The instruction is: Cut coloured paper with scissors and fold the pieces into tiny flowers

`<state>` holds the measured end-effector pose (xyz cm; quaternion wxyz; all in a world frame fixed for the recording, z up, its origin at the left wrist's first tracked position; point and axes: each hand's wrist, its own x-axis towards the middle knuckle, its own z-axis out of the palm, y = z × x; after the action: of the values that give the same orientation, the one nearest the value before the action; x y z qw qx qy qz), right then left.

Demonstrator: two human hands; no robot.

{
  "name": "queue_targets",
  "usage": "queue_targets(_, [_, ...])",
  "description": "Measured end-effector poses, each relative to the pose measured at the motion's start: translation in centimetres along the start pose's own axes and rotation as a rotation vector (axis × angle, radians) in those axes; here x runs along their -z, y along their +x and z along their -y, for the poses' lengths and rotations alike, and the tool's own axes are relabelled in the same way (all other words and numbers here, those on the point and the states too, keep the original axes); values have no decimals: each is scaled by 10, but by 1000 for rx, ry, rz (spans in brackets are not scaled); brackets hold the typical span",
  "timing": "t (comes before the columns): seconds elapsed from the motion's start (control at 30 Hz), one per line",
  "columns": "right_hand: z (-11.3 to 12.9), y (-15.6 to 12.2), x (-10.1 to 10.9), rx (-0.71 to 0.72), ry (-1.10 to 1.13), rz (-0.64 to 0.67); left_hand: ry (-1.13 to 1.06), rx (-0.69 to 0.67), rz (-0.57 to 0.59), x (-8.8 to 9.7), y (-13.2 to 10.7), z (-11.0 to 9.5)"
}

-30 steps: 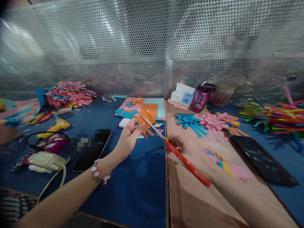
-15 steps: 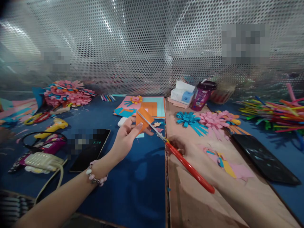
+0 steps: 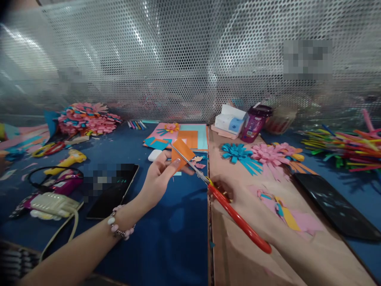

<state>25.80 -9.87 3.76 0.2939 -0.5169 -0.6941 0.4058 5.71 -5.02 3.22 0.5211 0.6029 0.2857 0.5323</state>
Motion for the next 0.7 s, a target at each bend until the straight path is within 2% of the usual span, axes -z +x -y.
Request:
queue_targets(0.3, [-3,2,-1,11,26,31,-34,4,-5,-2,-1,-1])
queue_targets(0.7, [-4,0,1,3,50,11,-31,-7,-4,-2,-3,1])
